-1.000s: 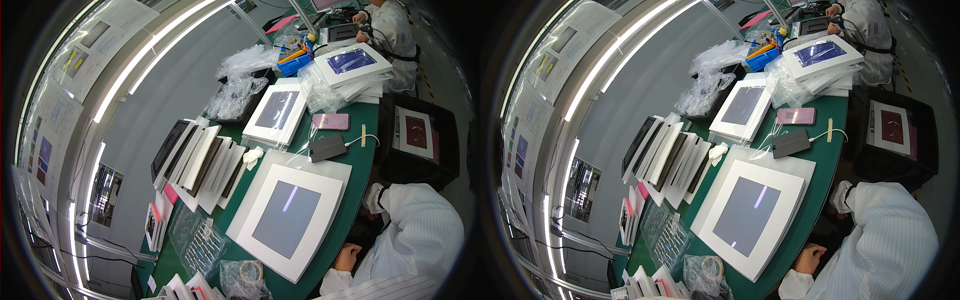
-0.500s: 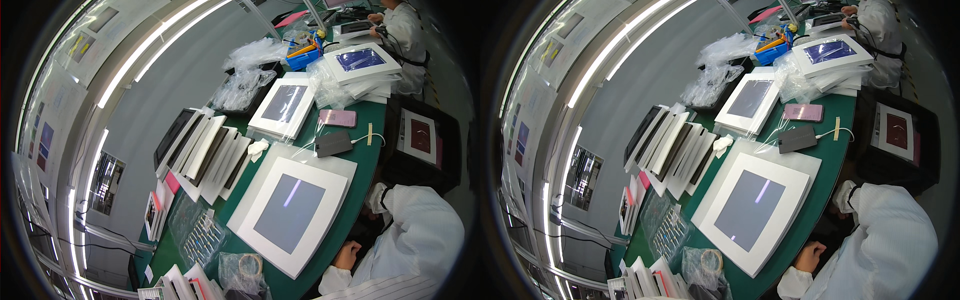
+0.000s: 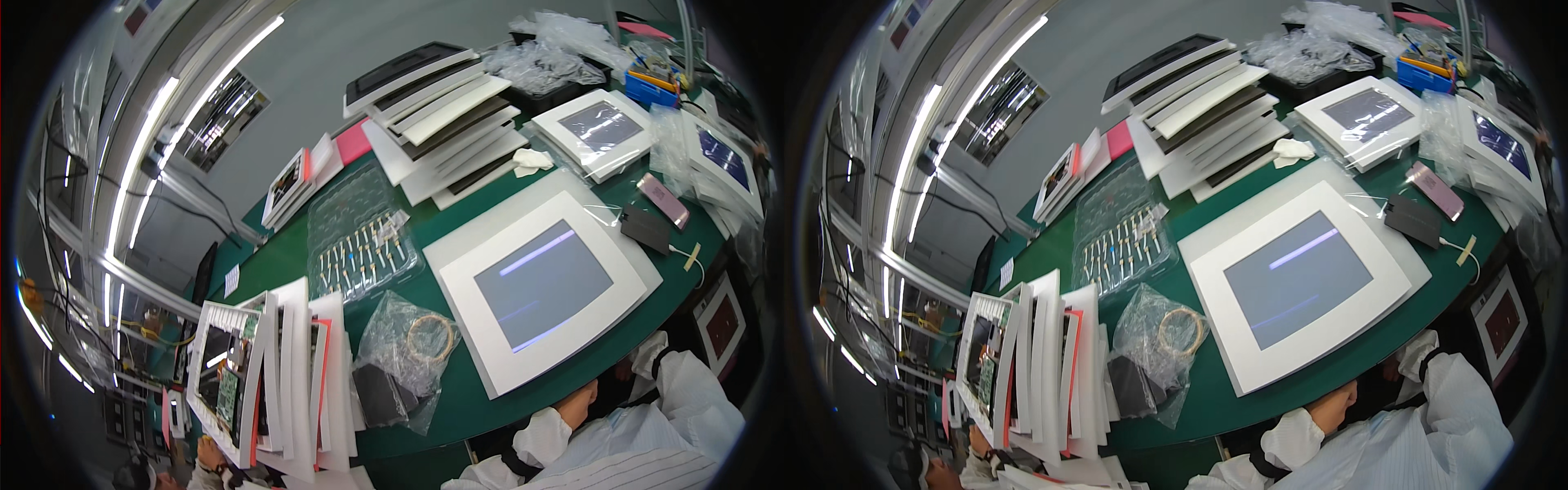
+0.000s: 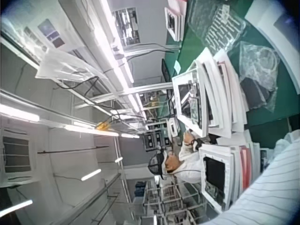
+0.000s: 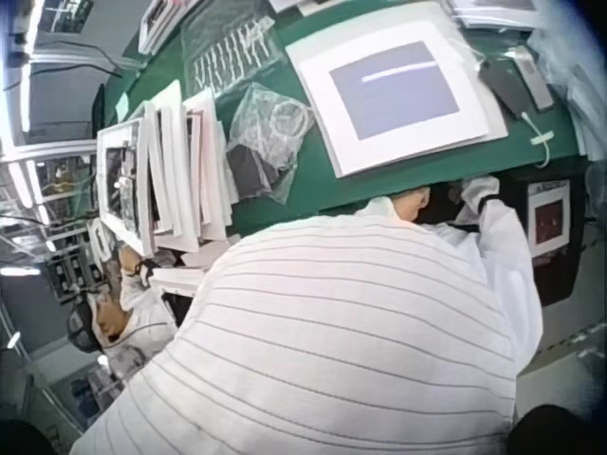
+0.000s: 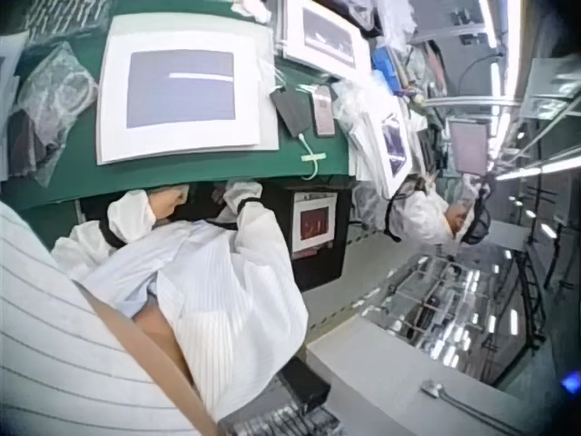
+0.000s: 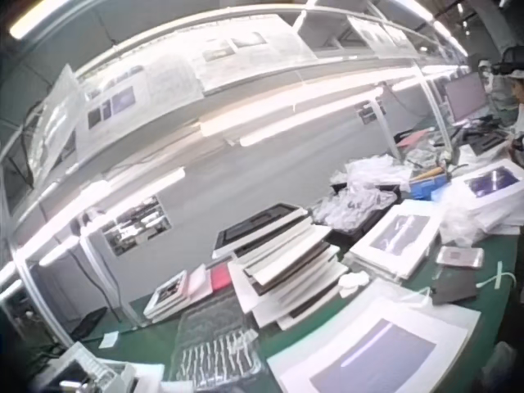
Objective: Assembling electronic display panels and frames in a factory setting.
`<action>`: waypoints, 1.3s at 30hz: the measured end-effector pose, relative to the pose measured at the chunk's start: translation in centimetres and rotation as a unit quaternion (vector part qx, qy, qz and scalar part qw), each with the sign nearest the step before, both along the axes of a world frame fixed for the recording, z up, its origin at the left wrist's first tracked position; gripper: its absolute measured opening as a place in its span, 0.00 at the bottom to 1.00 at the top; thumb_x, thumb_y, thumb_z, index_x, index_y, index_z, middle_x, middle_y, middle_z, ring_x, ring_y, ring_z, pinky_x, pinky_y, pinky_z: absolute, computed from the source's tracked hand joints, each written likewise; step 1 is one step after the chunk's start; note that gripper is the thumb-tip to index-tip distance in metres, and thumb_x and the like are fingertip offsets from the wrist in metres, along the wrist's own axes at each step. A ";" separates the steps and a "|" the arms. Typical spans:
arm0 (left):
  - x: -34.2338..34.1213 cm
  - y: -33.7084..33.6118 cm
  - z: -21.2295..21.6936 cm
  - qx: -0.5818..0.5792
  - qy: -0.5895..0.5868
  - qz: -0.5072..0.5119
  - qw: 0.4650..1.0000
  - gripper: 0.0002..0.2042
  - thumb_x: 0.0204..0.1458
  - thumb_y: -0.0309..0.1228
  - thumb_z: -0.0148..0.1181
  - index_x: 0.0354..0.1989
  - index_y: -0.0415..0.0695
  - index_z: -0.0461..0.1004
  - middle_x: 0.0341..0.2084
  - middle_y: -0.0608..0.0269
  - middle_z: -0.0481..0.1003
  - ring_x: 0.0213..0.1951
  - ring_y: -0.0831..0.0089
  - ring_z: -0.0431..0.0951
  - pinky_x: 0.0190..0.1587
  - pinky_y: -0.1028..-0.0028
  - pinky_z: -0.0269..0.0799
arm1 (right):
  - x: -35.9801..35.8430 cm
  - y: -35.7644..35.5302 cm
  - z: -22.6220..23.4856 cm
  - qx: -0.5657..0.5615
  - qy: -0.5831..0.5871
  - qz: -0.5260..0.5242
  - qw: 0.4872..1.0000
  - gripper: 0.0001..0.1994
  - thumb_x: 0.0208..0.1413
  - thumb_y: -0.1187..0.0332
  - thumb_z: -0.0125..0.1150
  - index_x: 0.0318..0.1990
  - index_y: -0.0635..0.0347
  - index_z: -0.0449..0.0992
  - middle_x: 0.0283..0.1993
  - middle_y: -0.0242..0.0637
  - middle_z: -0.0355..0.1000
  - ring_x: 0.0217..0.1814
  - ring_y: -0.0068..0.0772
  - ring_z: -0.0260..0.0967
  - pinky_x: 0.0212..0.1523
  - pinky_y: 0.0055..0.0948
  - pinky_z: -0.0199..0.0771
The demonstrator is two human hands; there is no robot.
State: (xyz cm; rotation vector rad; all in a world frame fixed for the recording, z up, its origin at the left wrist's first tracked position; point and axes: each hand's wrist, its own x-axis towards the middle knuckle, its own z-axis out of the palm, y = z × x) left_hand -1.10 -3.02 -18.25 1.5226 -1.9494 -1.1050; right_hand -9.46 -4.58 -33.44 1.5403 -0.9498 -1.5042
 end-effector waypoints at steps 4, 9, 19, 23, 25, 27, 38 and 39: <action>-0.2 1.9 -0.9 0.010 0.048 0.084 0.995 0.03 0.47 0.20 0.51 0.24 0.40 0.66 0.21 0.56 0.69 0.26 0.63 0.70 0.29 0.67 0.64 | -2.3 -2.9 -1.5 0.072 -0.020 0.097 0.992 0.11 0.54 0.60 0.53 0.35 0.59 0.74 0.36 0.38 0.73 0.39 0.30 0.71 0.41 0.30 0.69; -0.6 1.4 0.2 0.240 0.244 0.174 0.923 0.03 0.50 0.23 0.49 0.26 0.39 0.67 0.21 0.54 0.70 0.26 0.62 0.71 0.30 0.66 0.65 | -5.9 -9.1 -2.4 0.326 -0.420 -0.196 0.824 0.13 0.54 0.59 0.52 0.36 0.59 0.74 0.36 0.39 0.73 0.39 0.31 0.71 0.42 0.31 0.69; -0.5 1.8 -0.9 0.049 -0.013 0.022 0.998 0.03 0.49 0.26 0.53 0.27 0.39 0.68 0.24 0.50 0.71 0.30 0.57 0.73 0.33 0.64 0.66 | -8.8 -15.3 -3.0 0.486 -0.479 -0.519 0.515 0.17 0.55 0.55 0.49 0.39 0.59 0.73 0.38 0.40 0.73 0.39 0.33 0.72 0.43 0.34 0.69; -1.1 1.9 -2.6 0.002 -0.042 -0.002 0.999 0.05 0.50 0.29 0.53 0.29 0.39 0.69 0.24 0.50 0.71 0.31 0.56 0.73 0.35 0.64 0.67 | -10.0 -15.8 -3.9 0.497 -0.476 -0.549 0.474 0.18 0.55 0.53 0.49 0.40 0.59 0.73 0.38 0.41 0.73 0.39 0.33 0.72 0.44 0.35 0.69; -1.3 1.6 -2.7 0.022 -0.052 -0.019 0.998 0.07 0.52 0.31 0.52 0.31 0.39 0.70 0.26 0.51 0.72 0.32 0.55 0.73 0.37 0.64 0.67 | -10.9 -15.9 -4.4 0.503 -0.477 -0.562 0.452 0.19 0.55 0.52 0.48 0.41 0.59 0.73 0.39 0.41 0.73 0.39 0.34 0.72 0.44 0.35 0.69; -1.1 1.4 -2.4 0.043 -0.062 -0.031 0.997 0.08 0.52 0.32 0.51 0.32 0.39 0.70 0.26 0.51 0.73 0.32 0.55 0.74 0.37 0.64 0.67 | -11.2 -15.9 -5.0 0.512 -0.474 -0.571 0.432 0.20 0.55 0.52 0.48 0.41 0.59 0.73 0.39 0.42 0.73 0.39 0.34 0.72 0.45 0.36 0.69; -0.4 1.7 -4.7 -0.013 -0.114 -0.006 0.993 0.05 0.50 0.29 0.53 0.31 0.42 0.73 0.28 0.52 0.74 0.34 0.56 0.74 0.39 0.65 0.68 | -18.8 -13.6 -12.0 0.538 -0.530 -0.589 0.287 0.24 0.56 0.47 0.45 0.44 0.60 0.73 0.41 0.44 0.73 0.40 0.36 0.73 0.46 0.38 0.69; -0.4 1.7 -5.2 -0.009 -0.126 0.005 0.992 0.05 0.49 0.29 0.54 0.31 0.42 0.73 0.28 0.53 0.74 0.34 0.57 0.74 0.39 0.65 0.68 | -19.6 -13.4 -12.9 0.537 -0.542 -0.586 0.271 0.24 0.56 0.47 0.45 0.45 0.60 0.73 0.41 0.44 0.73 0.40 0.36 0.73 0.47 0.39 0.69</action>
